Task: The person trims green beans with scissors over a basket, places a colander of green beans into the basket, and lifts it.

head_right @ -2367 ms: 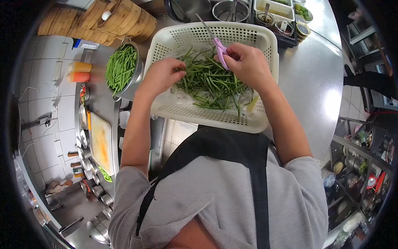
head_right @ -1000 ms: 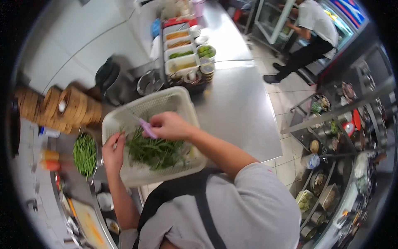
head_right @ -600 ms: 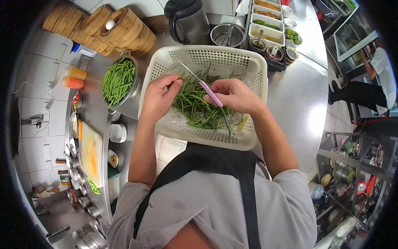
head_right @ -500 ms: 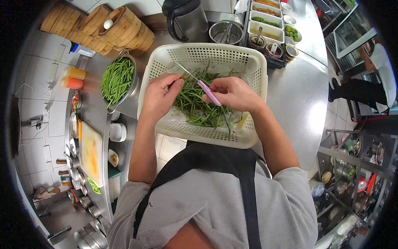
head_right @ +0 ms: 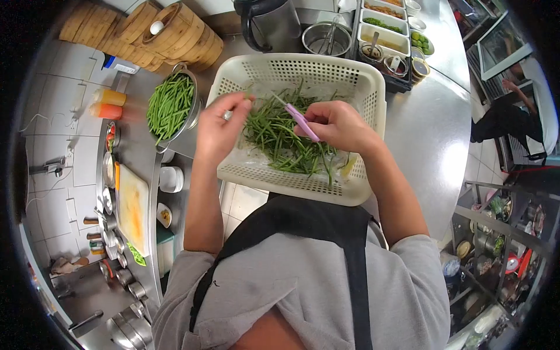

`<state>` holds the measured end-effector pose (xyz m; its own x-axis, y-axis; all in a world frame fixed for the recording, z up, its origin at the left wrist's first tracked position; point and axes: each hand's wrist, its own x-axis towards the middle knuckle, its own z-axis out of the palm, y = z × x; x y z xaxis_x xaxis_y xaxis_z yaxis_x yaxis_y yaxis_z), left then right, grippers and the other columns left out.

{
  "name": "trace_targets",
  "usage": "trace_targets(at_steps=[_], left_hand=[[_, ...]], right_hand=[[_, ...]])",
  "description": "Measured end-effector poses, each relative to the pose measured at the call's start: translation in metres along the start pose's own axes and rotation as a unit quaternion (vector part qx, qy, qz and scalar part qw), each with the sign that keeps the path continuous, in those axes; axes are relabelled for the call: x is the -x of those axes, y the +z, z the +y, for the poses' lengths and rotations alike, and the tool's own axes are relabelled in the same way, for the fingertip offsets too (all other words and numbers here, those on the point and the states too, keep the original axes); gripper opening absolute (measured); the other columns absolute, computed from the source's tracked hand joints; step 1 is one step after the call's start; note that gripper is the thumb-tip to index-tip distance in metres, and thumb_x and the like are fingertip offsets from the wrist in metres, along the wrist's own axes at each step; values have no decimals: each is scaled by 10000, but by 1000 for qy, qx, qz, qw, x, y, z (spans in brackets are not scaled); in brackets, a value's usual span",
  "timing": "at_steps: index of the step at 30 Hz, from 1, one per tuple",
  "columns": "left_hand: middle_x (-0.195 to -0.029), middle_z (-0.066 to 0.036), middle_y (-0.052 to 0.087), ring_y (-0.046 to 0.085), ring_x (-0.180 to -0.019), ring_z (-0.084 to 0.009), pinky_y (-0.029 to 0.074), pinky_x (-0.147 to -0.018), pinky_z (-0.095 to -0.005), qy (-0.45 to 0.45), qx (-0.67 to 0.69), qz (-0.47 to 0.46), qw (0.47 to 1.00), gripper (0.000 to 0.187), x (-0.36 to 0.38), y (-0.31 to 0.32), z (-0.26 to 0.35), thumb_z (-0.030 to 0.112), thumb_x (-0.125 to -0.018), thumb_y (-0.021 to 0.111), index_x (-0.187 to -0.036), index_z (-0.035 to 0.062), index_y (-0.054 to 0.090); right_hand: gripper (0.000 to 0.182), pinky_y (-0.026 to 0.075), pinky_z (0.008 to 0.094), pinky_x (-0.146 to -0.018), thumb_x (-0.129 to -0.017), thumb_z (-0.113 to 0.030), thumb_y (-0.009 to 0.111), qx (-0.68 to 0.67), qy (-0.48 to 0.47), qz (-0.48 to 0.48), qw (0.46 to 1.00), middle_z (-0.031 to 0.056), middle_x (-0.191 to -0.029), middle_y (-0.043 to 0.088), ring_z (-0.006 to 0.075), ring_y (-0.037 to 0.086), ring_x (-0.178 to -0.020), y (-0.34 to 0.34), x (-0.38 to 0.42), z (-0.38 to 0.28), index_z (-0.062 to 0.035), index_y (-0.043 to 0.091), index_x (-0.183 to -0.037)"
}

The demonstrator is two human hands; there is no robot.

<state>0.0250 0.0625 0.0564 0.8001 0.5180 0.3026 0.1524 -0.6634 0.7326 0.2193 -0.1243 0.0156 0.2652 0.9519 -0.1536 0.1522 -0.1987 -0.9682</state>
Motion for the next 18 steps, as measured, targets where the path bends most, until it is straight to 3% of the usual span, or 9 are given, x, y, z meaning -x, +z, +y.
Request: trace_targets(at_steps=[1, 2, 4, 5, 6, 8, 14, 18], left_hand=[[-1004, -60, 736, 703, -881, -183, 558, -796, -344, -75, 120, 53, 989, 144, 1, -1, -3, 120, -979, 668, -1037, 1, 726], [-1004, -60, 736, 703, -881, -183, 558, -796, -344, -75, 117, 55, 989, 144, 2, -4, -5, 120, -979, 668, -1037, 1, 726], [-1055, -74, 713, 690, -918, -151, 575, -851, -321, -110, 353, 143, 918, 158, 0, -11, -1, 121, -1022, 627, -1047, -9, 713], [-1091, -99, 709, 707, -867, -179, 576, -875, -328, -104, 396, 164, 897, 179, 1, -11, -12, 162, -1037, 610, -1129, 33, 693], [-1091, -99, 709, 707, -867, -179, 576, -875, -328, -102, 396, 165, 898, 179, 3, -11, -16, 162, -1037, 610, -1129, 33, 693], [-1078, -105, 713, 716, -877, -193, 578, -881, -343, -123, 497, 184, 839, 206, 5, -10, -21, 180, -1042, 600, -1152, 19, 667], [-1062, -98, 716, 716, -889, -200, 566, -903, -350, -126, 509, 189, 830, 214, 14, 2, -25, 199, -1050, 586, -1157, 28, 658], [-1053, -87, 719, 701, -892, -192, 556, -908, -357, -117, 495, 175, 843, 209, 17, 6, -25, 201, -1052, 585, -1155, 40, 669]], right_hand=[[337, 374, 259, -529, -898, -343, 788, -10, 5, 7, 1000, -28, -644, 607, 37, 500, -597, 0, 0, -2, -10, 731, -880], [337, 374, 259, -529, -898, -343, 788, -11, 3, 4, 1000, -28, -644, 607, 37, 500, -597, 0, 0, -3, -10, 731, -880], [326, 376, 244, -543, -907, -327, 778, -50, 18, 26, 998, -44, -670, 618, 27, 513, -615, -1, 1, -8, -6, 728, -934], [324, 407, 233, -576, -917, -326, 765, -66, 16, 16, 998, -39, -703, 633, 28, 545, -647, -2, 2, -13, -8, 727, -968], [324, 407, 233, -576, -917, -326, 765, -65, 14, 15, 998, -39, -703, 633, 28, 545, -647, -2, 3, -13, -8, 727, -968], [318, 441, 226, -613, -924, -331, 757, -103, 18, 13, 994, -22, -736, 651, 41, 583, -682, -2, 3, -14, -17, 729, -969], [342, 473, 231, -639, -923, -360, 752, -93, 31, -82, 992, 5, -764, 676, 61, 611, -697, -6, 4, -10, -20, 731, -959], [361, 476, 235, -638, -926, -380, 749, -74, 51, -93, 992, 8, -765, 682, 62, 612, -695, -7, 5, -13, -21, 735, -956]])
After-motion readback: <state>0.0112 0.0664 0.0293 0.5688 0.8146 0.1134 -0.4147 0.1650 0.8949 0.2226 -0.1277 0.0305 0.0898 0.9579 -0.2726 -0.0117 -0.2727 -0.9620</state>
